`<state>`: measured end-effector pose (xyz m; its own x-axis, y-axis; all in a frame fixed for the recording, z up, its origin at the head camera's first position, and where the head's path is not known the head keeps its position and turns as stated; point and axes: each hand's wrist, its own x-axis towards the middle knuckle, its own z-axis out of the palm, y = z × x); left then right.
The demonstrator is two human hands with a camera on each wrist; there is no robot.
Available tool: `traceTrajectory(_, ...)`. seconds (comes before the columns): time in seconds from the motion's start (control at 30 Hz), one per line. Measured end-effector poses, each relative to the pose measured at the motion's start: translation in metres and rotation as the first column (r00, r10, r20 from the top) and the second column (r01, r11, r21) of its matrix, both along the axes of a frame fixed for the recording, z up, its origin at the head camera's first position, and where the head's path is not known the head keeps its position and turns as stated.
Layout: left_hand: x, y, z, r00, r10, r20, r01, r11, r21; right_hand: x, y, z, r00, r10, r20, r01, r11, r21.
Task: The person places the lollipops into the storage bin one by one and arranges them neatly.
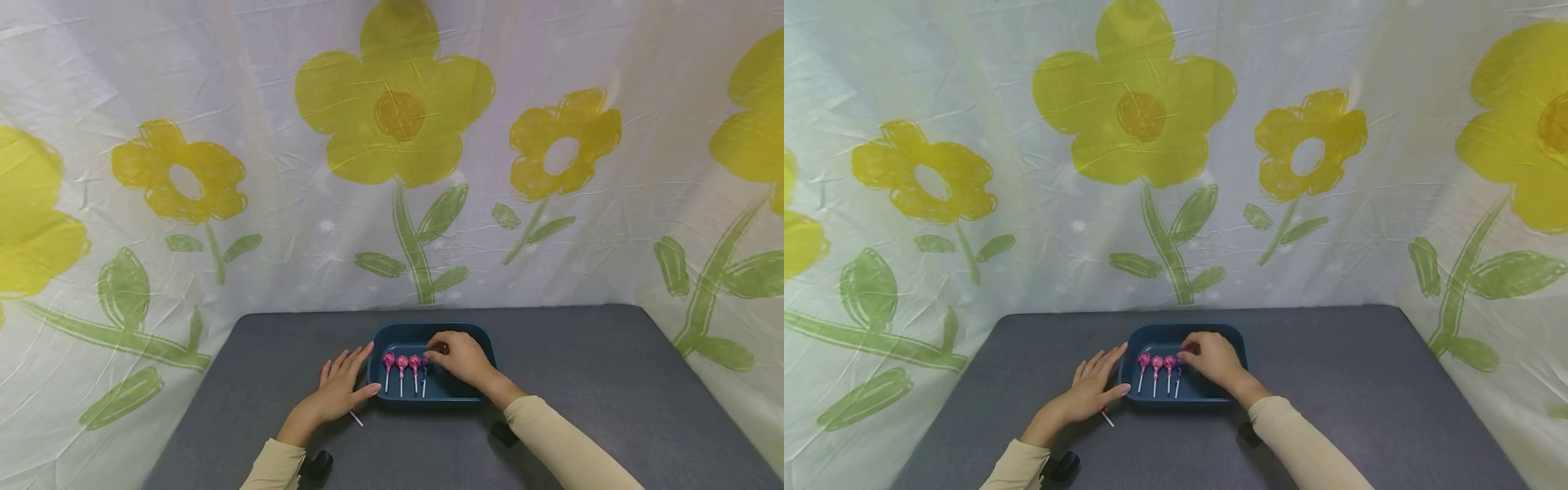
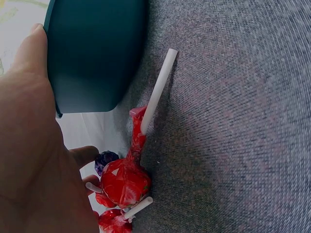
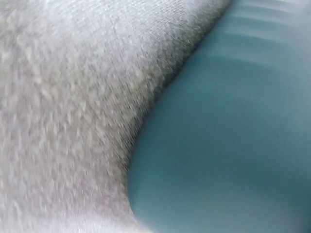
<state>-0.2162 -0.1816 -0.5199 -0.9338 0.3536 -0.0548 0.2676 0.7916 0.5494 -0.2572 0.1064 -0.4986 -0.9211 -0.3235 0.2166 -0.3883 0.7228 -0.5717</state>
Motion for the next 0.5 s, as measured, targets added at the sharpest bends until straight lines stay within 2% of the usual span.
traceTrajectory(0.3, 0.003, 0.001, 0.005, 1.0, -0.003, -0.002, 0.003, 1.0, 0.008, 0.004, 0.016, 0.011, 0.999, 0.048, 0.02, -0.046, 0.996, -0.073)
traceTrajectory(0.37, 0.005, 0.001, 0.008, 1.0, -0.01, -0.006, 0.01, 1.0, 0.009, 0.006, 0.02, 0.013, 0.998, 0.047, 0.029, -0.044, 0.995, -0.092)
traceTrajectory(0.5, 0.004, 0.001, 0.008, 1.0, -0.012, 0.001, 0.012, 1.0, -0.005, 0.009, 0.029, 0.019, 0.998, 0.037, 0.044, -0.032, 0.993, -0.11)
